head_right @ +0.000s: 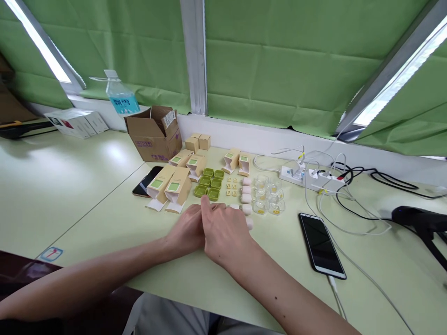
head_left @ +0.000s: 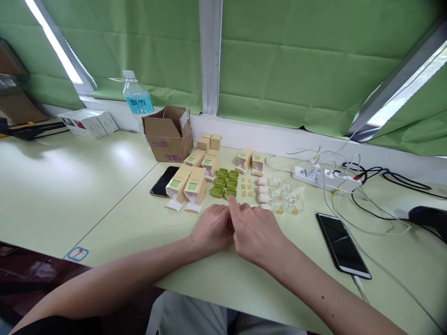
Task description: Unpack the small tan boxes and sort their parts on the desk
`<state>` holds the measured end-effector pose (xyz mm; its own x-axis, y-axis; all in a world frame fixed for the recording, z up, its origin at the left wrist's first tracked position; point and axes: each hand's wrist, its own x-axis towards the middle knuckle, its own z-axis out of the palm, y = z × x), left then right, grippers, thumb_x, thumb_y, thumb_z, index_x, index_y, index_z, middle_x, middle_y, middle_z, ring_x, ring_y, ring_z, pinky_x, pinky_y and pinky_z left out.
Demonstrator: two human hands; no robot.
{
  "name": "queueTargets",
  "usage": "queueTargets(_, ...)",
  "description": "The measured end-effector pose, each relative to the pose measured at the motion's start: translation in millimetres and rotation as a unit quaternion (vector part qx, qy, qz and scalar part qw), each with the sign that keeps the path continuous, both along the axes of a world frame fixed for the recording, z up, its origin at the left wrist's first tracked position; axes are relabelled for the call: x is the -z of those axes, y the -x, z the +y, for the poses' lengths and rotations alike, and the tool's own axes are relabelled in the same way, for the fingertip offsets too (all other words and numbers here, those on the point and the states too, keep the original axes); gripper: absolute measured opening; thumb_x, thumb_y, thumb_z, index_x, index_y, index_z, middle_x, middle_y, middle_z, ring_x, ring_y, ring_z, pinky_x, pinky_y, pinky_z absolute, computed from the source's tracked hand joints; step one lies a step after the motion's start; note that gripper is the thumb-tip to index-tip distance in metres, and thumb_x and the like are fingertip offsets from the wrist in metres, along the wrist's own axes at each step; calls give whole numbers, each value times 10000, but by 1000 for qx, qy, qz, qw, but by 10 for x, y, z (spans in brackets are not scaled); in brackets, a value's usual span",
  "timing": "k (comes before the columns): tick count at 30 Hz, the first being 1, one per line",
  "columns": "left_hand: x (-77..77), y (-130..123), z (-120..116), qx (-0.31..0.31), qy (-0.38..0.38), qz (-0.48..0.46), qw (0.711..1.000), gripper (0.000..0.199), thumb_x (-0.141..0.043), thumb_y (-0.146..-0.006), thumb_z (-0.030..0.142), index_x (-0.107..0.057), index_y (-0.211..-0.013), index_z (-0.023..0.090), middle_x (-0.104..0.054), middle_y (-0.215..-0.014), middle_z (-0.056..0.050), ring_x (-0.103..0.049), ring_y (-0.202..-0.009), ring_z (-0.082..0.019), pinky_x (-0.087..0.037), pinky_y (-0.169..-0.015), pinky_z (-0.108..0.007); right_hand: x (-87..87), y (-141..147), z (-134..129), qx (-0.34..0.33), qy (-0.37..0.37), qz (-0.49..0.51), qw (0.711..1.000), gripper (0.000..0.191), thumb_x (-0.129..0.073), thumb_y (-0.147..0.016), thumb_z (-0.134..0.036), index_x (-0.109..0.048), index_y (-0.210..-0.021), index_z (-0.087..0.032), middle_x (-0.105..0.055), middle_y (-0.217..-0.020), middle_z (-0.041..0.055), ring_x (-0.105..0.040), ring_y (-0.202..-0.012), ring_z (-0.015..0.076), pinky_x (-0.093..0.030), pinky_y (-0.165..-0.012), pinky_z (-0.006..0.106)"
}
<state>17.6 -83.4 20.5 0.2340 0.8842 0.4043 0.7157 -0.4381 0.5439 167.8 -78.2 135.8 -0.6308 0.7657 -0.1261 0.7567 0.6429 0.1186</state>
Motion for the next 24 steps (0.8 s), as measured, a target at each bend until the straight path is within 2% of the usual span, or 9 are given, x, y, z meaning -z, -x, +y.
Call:
queueTargets(2,-12,-4,-5,-12,2,17,1000,375,-745,-763,167,-644,-1122,212,-770,-960,-86,-747,-940,-335,-557,-864,-463,13,-67,60,15,8,27,999,832,-664,-850,-140,-364,-1625,-165,-799,-1007,152,-767,-826,342,-424,-594,360)
queueTargets(5,-24,-21,-20,-28,27,22,999,588,-823,-767,290,-610,-1306,191,-785,-1070,-114,-747,-1007,-362,-575,-893,-481,66,-226,180,44,15,102,994,780,-585,-869,-83,-355,-1607,-188,-800,-937,108,-763,-811,328,-423,-634,358)
queueTargets(7,-14,-31,-26,-38,49,16,998,716,-856,-773,351,-566,-1405,179,-785,-1158,-132,-743,-1082,-379,-588,-913,-486,143,-350,245,46,33,182,982,700,-542,-906,-83,-374,-1571,-222,-806,-1008,97,-770,-840,300,-450,-683,353)
queueTargets(9,8,-39,-27,-40,59,6,997,756,-870,-786,382,-547,-1439,180,-785,-1196,-130,-739,-1132,-375,-593,-943,-480,252,-459,277,33,63,256,964,603,-556,-968,-179,-390,-1544,-246,-806,-1107,98,-782,-912,288,-490,-748,358)
queueTargets(11,30,-43,-25,-31,55,0,998,746,-863,-806,380,-538,-1448,180,-790,-1195,-119,-744,-1141,-356,-586,-989,-477,369,-526,275,19,76,295,952,585,-596,-991,-293,-394,-1537,-247,-800,-1177,110,-785,-973,303,-514,-791,375)
queueTargets(13,39,-47,-25,-24,49,-2,999,733,-845,-821,361,-529,-1457,178,-789,-1209,-117,-746,-1139,-343,-578,-1020,-478,463,-544,253,11,68,306,949,565,-575,-1003,-317,-401,-1534,-228,-793,-1218,133,-786,-986,312,-523,-798,388)
queueTargets(16,20,-55,-31,-29,55,6,998,732,-831,-817,354,-526,-1457,171,-767,-1280,-141,-728,-1180,-362,-579,-1018,-490,507,-505,215,7,35,308,951,508,-455,-1029,-236,-405,-1533,-198,-792,-1219,154,-791,-927,297,-514,-758,381)
queueTargets(21,-61,-70,-40,-25,84,3,996,627,-749,-819,281,-548,-1402,165,-784,-1189,-125,-744,-1083,-348,-581,-974,-478,390,-393,144,-28,-3,249,968,597,-546,-1014,-300,-376,-1578,-208,-776,-1278,153,-774,-904,305,-460,-689,362)
queueTargets(24,-102,-73,-40,-29,94,-1,995,595,-729,-791,241,-568,-1361,179,-790,-1106,-104,-746,-1059,-336,-577,-953,-452,342,-354,133,-26,-4,223,974,566,-498,-1028,-256,-371,-1576,-189,-793,-1199,141,-759,-831,284,-409,-638,344)
